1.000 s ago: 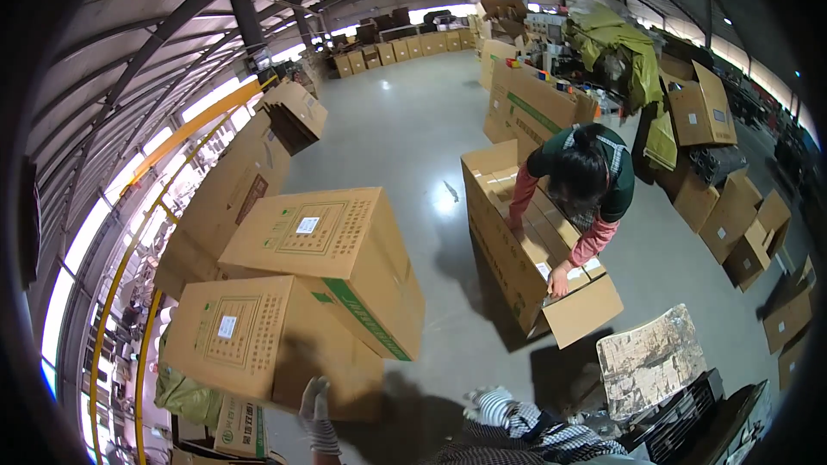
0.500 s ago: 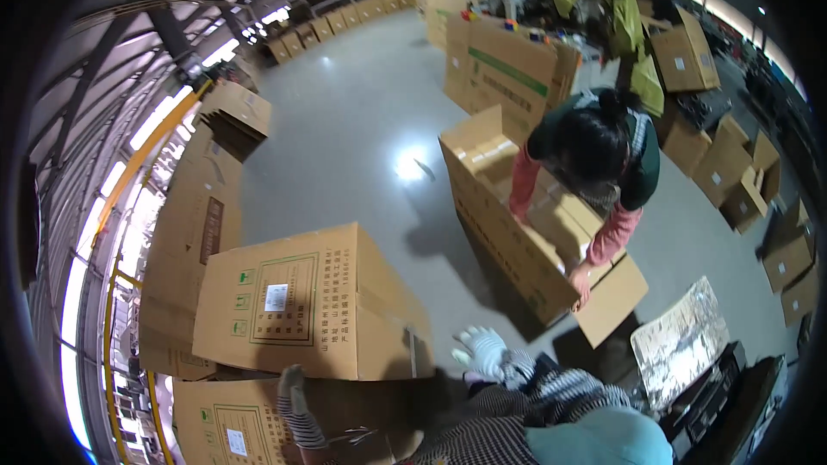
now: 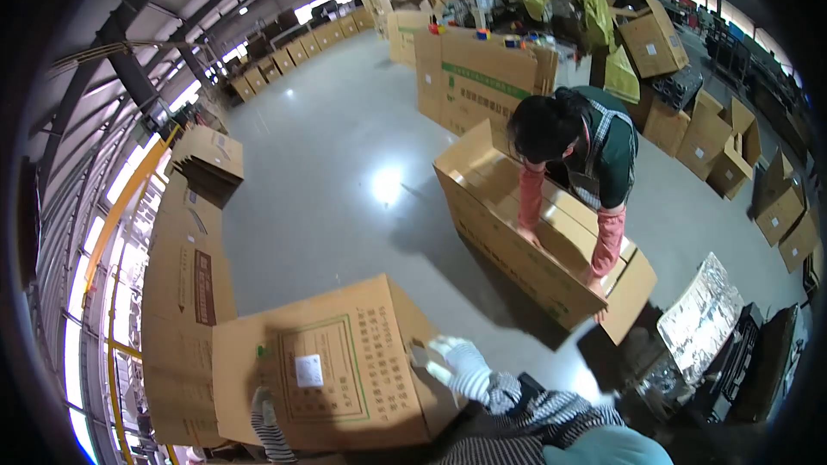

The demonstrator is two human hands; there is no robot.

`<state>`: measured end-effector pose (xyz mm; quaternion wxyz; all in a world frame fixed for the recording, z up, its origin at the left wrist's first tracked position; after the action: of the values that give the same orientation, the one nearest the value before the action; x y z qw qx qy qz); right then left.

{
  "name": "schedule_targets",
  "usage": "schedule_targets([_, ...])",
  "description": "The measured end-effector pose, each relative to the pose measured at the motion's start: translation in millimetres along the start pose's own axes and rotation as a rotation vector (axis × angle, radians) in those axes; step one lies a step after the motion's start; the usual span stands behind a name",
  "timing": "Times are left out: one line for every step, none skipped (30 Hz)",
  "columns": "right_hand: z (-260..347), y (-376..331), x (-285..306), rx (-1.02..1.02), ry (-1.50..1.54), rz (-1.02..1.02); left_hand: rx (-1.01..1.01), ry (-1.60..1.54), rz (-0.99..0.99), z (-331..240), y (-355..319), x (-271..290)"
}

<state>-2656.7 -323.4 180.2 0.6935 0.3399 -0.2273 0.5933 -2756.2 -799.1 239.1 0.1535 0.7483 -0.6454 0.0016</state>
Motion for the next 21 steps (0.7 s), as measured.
schedule_targets([5, -4, -9, -0.026, 0.008, 0.028, 0.141, 0.036, 0.042, 26, 19, -4])
schedule_targets([11, -9, -16, -0.059, 0.015, 0.062, 0.29, 0.073, 0.09, 56, 35, -8])
schedule_targets([21, -11, -21, -0.062, 0.026, 0.068, 0.275, 0.036, 0.151, 87, 50, -1])
schedule_targets([34, -11, -23, -0.076, 0.038, 0.08, 0.274, 0.025, 0.153, 96, 63, -3])
schedule_targets([51, -9, -17, 0.007, 0.048, -0.014, 0.129, 0.328, 0.182, 97, 74, -5])
schedule_targets([64, -6, -16, 0.05, 0.016, -0.077, -0.021, 0.634, 0.214, 94, 84, -11])
schedule_targets([73, -2, -17, 0.092, 0.009, -0.092, -0.001, 0.813, 0.264, 102, 90, -16])
schedule_targets([81, 1, -19, 0.132, 0.005, -0.105, 0.008, 0.813, 0.271, 110, 85, -20])
schedule_targets([84, 3, -25, 0.176, -0.014, -0.123, 0.01, 1.077, 0.296, 114, 79, -34])
schedule_targets([90, 6, -31, 0.204, 0.012, -0.089, 0.006, 1.345, 0.319, 116, 77, -42])
schedule_targets([92, 6, -43, 0.219, 0.026, -0.068, 0.087, 1.334, 0.376, 122, 77, -42])
schedule_targets([96, 8, -47, 0.243, 0.035, -0.055, 0.077, 1.335, 0.385, 124, 78, -41])
schedule_targets([100, 9, -54, 0.252, 0.068, 0.015, 0.023, 1.32, 0.348, 126, 79, -38])
schedule_targets([107, 8, -62, 0.277, 0.053, 0.064, -0.031, 1.303, 0.311, 125, 78, -35])
schedule_targets([110, 11, -72, 0.286, -0.051, 0.119, -0.033, 1.306, 0.317, 127, 78, -37])
schedule_targets([113, 12, -81, 0.295, -0.155, 0.173, -0.046, 1.297, 0.304, 126, 78, -39])
schedule_targets([113, 10, -87, 0.288, -0.224, 0.237, -0.061, 1.286, 0.291, 125, 78, -41])
schedule_targets([114, 9, -91, 0.285, -0.217, 0.238, -0.061, 1.293, 0.294, 127, 77, -39])
schedule_targets([113, 8, -95, 0.293, -0.265, 0.247, -0.081, 1.288, 0.281, 128, 76, -39])
schedule_targets([112, 7, -99, 0.299, -0.315, 0.256, -0.102, 1.283, 0.269, 127, 76, -39])
schedule_targets([112, 6, -98, 0.286, -0.32, 0.277, -0.102, 1.287, 0.276, 125, 74, -40])
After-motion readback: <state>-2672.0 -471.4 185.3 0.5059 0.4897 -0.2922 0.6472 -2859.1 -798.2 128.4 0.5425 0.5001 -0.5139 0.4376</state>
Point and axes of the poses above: each hand's wrist, its own y-axis towards the middle knuckle, its own x-axis out of the back of the hand, z = x × y, the point moved 7 cm from there along y, towards the middle knuckle, and after that the axes turned 1 degree about x, right-handed, at the moved point
